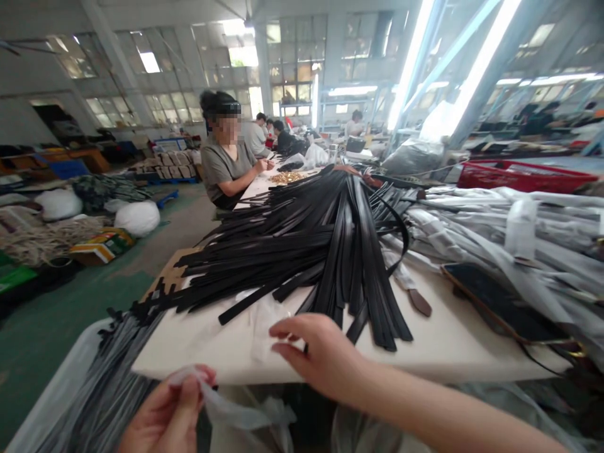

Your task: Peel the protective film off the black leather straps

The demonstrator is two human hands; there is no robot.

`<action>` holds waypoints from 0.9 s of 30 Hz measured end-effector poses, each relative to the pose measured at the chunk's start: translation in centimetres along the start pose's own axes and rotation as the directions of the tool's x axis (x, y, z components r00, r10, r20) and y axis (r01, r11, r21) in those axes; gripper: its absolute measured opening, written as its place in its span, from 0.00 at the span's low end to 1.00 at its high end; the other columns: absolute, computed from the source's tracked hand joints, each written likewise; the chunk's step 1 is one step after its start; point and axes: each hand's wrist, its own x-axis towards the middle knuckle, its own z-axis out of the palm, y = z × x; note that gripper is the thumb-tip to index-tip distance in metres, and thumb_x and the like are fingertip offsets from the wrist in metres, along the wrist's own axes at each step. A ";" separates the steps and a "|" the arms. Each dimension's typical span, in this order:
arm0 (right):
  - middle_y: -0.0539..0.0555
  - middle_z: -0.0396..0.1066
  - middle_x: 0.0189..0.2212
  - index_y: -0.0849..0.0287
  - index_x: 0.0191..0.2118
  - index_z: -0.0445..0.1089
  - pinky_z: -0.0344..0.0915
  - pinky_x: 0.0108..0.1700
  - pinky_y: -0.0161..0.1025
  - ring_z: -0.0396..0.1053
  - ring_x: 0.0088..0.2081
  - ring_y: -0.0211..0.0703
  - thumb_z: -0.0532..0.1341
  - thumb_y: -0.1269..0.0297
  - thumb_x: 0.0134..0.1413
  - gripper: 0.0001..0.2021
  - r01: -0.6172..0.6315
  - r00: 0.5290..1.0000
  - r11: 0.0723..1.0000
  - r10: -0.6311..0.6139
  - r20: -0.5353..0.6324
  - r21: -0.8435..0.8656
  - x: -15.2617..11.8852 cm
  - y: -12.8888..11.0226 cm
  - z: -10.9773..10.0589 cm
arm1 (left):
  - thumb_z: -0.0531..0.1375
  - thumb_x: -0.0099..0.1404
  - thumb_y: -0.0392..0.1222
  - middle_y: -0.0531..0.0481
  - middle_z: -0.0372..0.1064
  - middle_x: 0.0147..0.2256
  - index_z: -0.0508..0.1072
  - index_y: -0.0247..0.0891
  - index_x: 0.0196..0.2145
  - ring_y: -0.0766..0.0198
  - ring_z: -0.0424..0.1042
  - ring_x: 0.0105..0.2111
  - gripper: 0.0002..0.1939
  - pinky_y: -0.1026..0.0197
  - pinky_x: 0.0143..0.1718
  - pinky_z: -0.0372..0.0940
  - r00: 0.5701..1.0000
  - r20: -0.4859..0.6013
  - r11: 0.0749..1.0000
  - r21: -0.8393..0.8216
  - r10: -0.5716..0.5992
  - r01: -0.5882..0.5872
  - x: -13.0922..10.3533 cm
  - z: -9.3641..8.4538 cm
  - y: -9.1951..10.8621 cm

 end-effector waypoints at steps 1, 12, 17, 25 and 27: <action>0.56 0.77 0.37 0.60 0.44 0.75 0.66 0.45 0.36 0.74 0.40 0.43 0.59 0.63 0.62 0.10 0.036 0.999 0.982 -0.031 0.032 -0.188 1.6 0.8 -1.4 | 0.78 0.19 0.54 0.57 0.77 0.25 0.78 0.40 0.22 0.67 0.75 0.31 0.29 0.76 0.34 0.69 0.999 0.007 0.998 0.032 0.048 -0.048 0.8 -0.6 0.4; 0.57 0.75 0.39 0.60 0.40 0.77 0.66 0.50 0.42 0.71 0.45 0.49 0.67 0.73 0.50 0.10 0.203 0.968 0.888 -0.117 0.224 -0.412 8.0 8.7 -5.5 | 0.71 0.44 0.54 0.54 0.75 0.23 0.78 0.37 0.28 0.64 0.71 0.24 0.19 0.68 0.27 0.65 0.947 0.212 0.810 0.494 0.240 -0.316 0.5 -0.9 -0.1; 0.57 0.73 0.41 0.61 0.42 0.76 0.66 0.51 0.39 0.71 0.45 0.44 0.67 0.73 0.51 0.10 0.212 0.971 0.941 -0.173 0.163 -0.263 7.2 9.7 -6.5 | 0.69 0.46 0.55 0.51 0.77 0.24 0.79 0.39 0.27 0.59 0.73 0.25 0.16 0.64 0.28 0.66 0.905 0.343 0.638 0.644 0.251 -0.422 0.1 0.6 -0.8; 0.53 0.76 0.32 0.60 0.35 0.74 0.67 0.41 0.38 0.73 0.35 0.41 0.65 0.63 0.56 0.06 0.306 0.938 0.952 -0.304 -0.167 -0.017 5.1 5.8 -7.0 | 0.68 0.50 0.53 0.52 0.78 0.26 0.79 0.41 0.27 0.58 0.75 0.27 0.13 0.63 0.30 0.66 0.885 0.370 0.553 0.691 0.284 -0.466 -0.8 2.3 -1.5; 0.54 0.76 0.32 0.60 0.36 0.74 0.66 0.40 0.37 0.72 0.35 0.40 0.59 0.61 0.64 0.10 0.499 0.864 0.867 -0.498 -0.069 -0.014 4.2 4.0 -6.2 | 0.68 0.50 0.53 0.52 0.78 0.26 0.79 0.41 0.27 0.58 0.75 0.27 0.13 0.63 0.29 0.66 0.885 0.389 0.553 0.692 0.255 -0.464 -0.8 2.3 -1.4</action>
